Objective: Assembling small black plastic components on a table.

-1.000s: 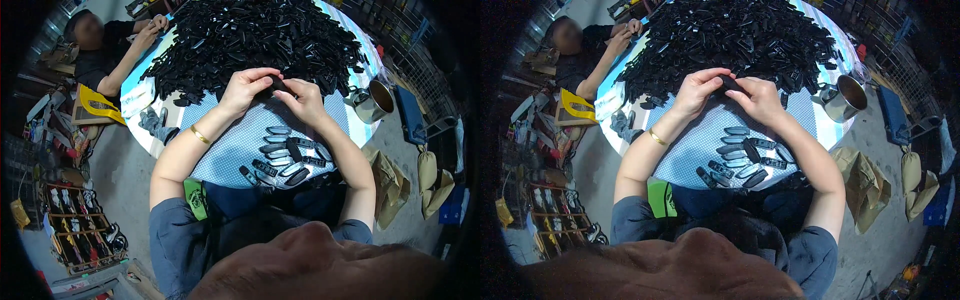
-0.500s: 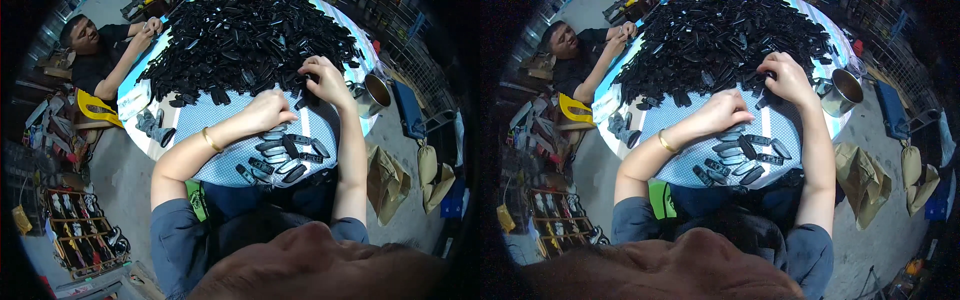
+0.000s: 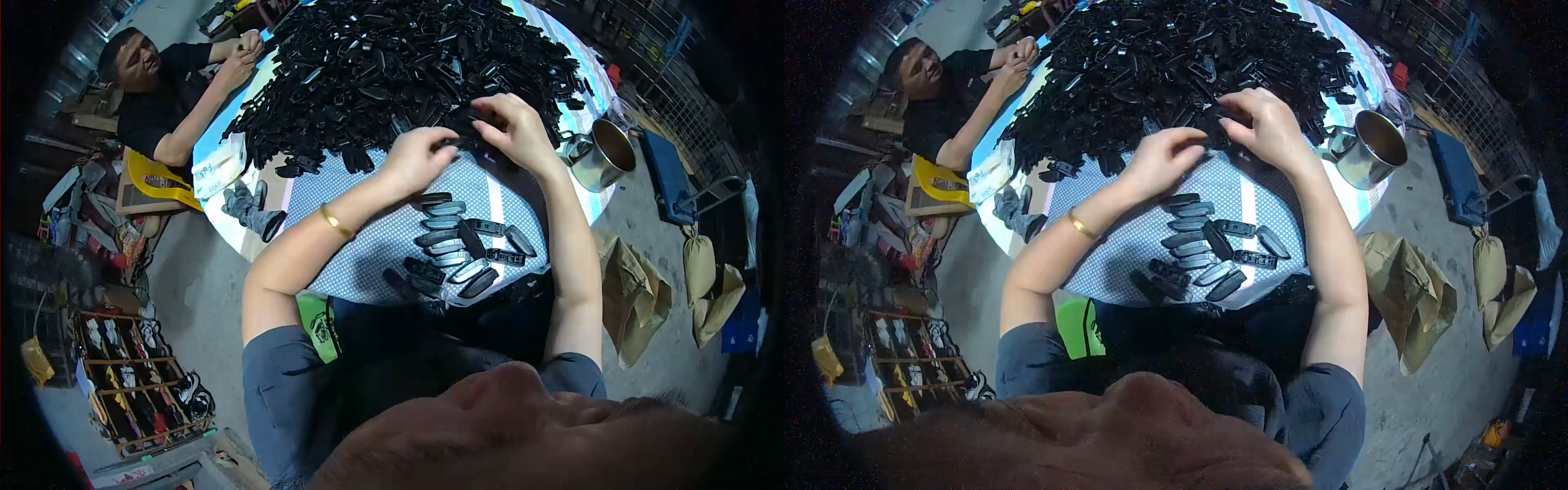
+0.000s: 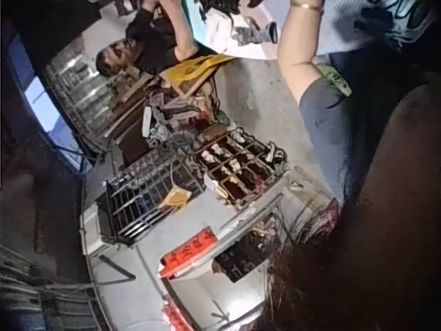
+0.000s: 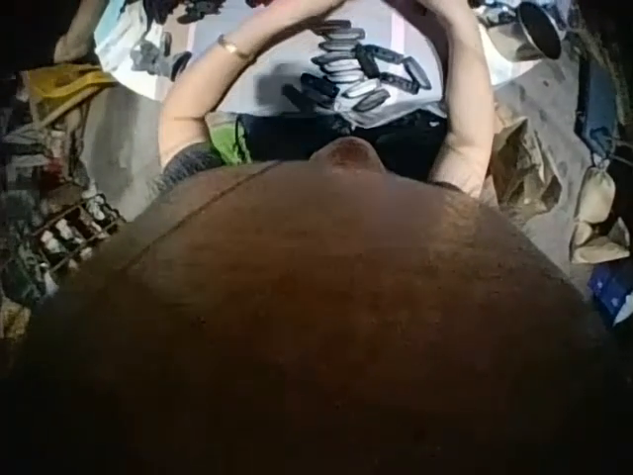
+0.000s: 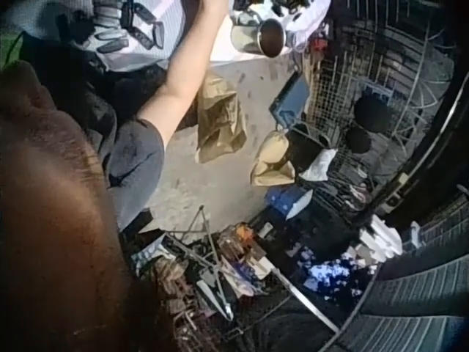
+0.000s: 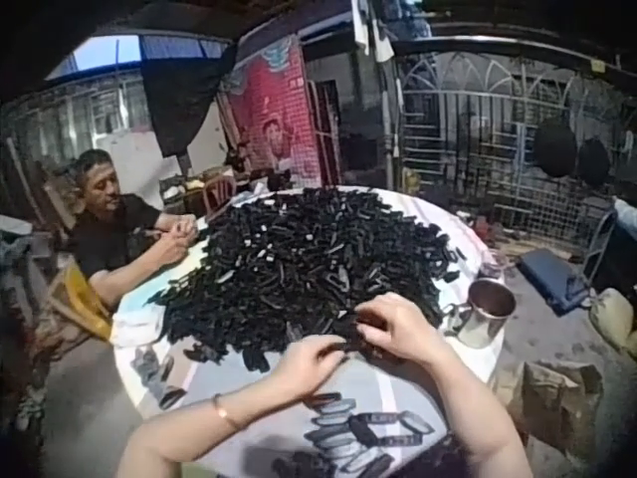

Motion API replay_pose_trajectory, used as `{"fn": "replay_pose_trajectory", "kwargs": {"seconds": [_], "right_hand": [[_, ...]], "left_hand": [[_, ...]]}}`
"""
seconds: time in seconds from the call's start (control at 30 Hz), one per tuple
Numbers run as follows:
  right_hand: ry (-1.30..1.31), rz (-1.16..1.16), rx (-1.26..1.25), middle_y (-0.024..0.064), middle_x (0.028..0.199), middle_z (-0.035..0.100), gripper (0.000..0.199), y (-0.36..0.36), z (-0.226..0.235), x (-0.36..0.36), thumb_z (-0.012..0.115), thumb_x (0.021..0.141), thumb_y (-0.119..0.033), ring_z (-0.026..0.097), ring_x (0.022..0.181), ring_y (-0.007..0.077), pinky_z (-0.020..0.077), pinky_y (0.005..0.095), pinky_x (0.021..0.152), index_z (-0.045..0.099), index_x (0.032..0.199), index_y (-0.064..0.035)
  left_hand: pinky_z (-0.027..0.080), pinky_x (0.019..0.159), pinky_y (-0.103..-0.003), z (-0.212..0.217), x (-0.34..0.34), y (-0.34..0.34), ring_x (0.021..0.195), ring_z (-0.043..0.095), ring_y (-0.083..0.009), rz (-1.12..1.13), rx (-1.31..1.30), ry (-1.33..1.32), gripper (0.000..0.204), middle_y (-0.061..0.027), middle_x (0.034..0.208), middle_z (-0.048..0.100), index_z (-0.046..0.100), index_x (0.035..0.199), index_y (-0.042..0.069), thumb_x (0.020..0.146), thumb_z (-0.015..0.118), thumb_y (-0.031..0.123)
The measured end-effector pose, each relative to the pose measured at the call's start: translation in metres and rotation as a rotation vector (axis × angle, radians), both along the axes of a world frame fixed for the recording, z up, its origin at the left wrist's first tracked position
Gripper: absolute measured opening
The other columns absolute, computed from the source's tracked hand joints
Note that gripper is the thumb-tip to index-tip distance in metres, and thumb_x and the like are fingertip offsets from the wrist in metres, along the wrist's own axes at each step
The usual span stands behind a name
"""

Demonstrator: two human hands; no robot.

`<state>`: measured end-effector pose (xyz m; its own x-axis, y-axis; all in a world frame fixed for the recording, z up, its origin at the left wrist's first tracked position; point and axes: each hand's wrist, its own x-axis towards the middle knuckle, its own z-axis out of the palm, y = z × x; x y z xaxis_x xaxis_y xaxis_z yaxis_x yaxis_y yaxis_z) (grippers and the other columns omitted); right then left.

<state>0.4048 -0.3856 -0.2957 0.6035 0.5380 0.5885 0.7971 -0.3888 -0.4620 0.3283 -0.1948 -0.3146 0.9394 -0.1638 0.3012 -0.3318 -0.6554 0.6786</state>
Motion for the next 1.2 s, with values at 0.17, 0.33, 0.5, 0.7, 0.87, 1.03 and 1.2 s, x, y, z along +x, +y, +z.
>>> {"fn": "replay_pose_trajectory", "kwargs": {"seconds": [0.17, 0.33, 0.5, 0.7, 0.87, 1.03, 1.2], "right_hand": [[0.019, 0.260, 0.108, 0.0085, 0.092, 0.059, 0.023, 0.023, 0.000, -0.021, 0.064, 0.075, -0.007, 0.059, 0.075, 0.0158, 0.0471, 0.0236, 0.062, 0.062, 0.098, -0.0006], [0.102, 0.201, 0.141, 0.0100, 0.089, 0.060, 0.024, 0.030, -0.006, -0.027, 0.065, 0.076, -0.008, 0.062, 0.075, 0.0195, 0.0499, 0.0266, 0.063, 0.062, 0.098, -0.0007], [0.237, 0.190, 0.290, 0.0064, 0.089, 0.060, 0.025, 0.034, -0.012, -0.027, 0.065, 0.076, -0.007, 0.058, 0.073, 0.0109, 0.0478, 0.0232, 0.062, 0.061, 0.100, 0.0001], [0.557, 0.273, 0.476, -0.0017, 0.085, 0.053, 0.037, 0.030, -0.002, -0.031, 0.061, 0.080, -0.006, 0.049, 0.073, 0.0050, 0.0430, 0.0175, 0.060, 0.051, 0.115, -0.0050], [0.841, 0.340, 0.579, 0.0010, 0.083, 0.055, 0.026, 0.026, -0.004, -0.025, 0.060, 0.084, -0.009, 0.055, 0.071, 0.0084, 0.0470, 0.0207, 0.058, 0.051, 0.107, -0.0042], [0.985, 0.378, 0.775, 0.0028, 0.079, 0.058, 0.018, 0.030, -0.006, -0.026, 0.062, 0.084, -0.011, 0.060, 0.071, 0.0115, 0.0507, 0.0216, 0.061, 0.053, 0.098, -0.0035], [0.939, 0.215, 0.487, 0.0028, 0.077, 0.061, 0.019, 0.036, -0.009, -0.028, 0.064, 0.083, -0.015, 0.059, 0.066, 0.0087, 0.0484, 0.0196, 0.055, 0.061, 0.094, -0.0002]], "left_hand": [[0.048, 0.060, -0.020, 0.010, -0.004, 0.022, 0.066, 0.057, -0.0079, -0.026, -0.404, 0.320, 0.026, -0.0051, 0.084, 0.061, 0.058, 0.109, -0.002, 0.086, 0.056, 0.009], [0.053, 0.076, -0.024, 0.020, -0.006, 0.028, 0.083, 0.063, -0.0145, -0.115, -1.090, 0.466, 0.034, -0.0098, 0.093, 0.062, 0.052, 0.117, -0.003, 0.084, 0.058, 0.004], [0.052, 0.076, -0.023, 0.014, -0.008, 0.028, 0.082, 0.063, -0.0140, -0.183, -1.040, 0.356, 0.033, -0.0085, 0.098, 0.060, 0.054, 0.115, -0.002, 0.083, 0.059, 0.003], [0.050, 0.071, -0.024, 0.014, -0.010, 0.025, 0.081, 0.060, -0.0128, -0.041, -0.446, -0.003, 0.027, -0.0061, 0.099, 0.055, 0.063, 0.103, 0.000, 0.077, 0.065, 0.006], [0.047, 0.069, -0.023, 0.011, -0.012, 0.018, 0.077, 0.057, -0.0111, -0.017, -0.386, -0.054, 0.028, -0.0048, 0.093, 0.057, 0.064, 0.102, 0.005, 0.075, 0.067, 0.007], [0.047, 0.068, -0.022, 0.008, -0.013, 0.017, 0.077, 0.057, -0.0105, -0.006, -0.440, -0.077, 0.028, -0.0043, 0.090, 0.058, 0.064, 0.102, 0.004, 0.074, 0.067, 0.006], [0.047, 0.069, -0.021, 0.006, -0.012, 0.020, 0.076, 0.058, -0.0087, 0.042, -0.522, -0.083, 0.029, -0.0042, 0.090, 0.060, 0.064, 0.104, 0.004, 0.075, 0.066, 0.004]]}}
